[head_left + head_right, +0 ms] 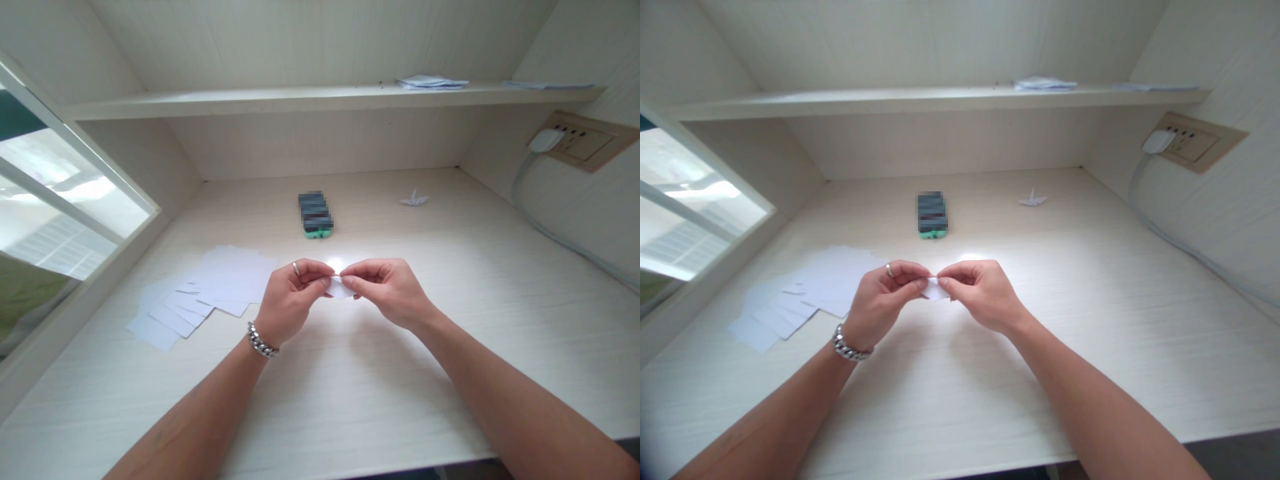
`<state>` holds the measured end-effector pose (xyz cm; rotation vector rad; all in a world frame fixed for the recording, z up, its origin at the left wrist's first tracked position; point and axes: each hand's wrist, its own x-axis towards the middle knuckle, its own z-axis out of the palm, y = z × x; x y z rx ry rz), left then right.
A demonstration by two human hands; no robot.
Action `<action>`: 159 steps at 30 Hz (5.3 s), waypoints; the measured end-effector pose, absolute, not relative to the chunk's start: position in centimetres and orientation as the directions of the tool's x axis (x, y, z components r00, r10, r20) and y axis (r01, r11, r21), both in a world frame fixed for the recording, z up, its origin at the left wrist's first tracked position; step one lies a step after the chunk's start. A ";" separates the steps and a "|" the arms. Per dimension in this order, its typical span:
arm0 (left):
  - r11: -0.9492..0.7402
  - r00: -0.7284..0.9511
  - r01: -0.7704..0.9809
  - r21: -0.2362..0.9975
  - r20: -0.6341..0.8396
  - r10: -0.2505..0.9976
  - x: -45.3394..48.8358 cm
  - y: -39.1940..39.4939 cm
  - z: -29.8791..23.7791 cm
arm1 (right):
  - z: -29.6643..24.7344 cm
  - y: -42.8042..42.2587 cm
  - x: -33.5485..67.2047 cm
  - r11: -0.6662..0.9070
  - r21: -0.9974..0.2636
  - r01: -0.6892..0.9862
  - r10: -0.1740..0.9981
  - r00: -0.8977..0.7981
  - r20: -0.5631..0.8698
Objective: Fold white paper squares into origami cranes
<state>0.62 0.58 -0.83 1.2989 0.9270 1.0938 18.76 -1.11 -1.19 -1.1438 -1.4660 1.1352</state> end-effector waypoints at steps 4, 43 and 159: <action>0.004 0.258 -0.174 0.985 0.042 0.965 0.6 0.6 -0.8 | -1.6 -1.1 18.7 0.188 -0.966 0.175 0.978 -0.122 0.168; -0.234 0.145 0.022 0.972 0.229 0.963 1.1 0.1 -1.1 | -1.0 -1.3 18.4 0.183 -0.965 0.185 0.975 -0.162 0.154; -0.226 0.074 0.054 0.973 0.222 0.972 1.2 0.1 -1.1 | -1.5 -0.9 18.5 0.073 -0.997 0.030 0.979 -0.193 0.065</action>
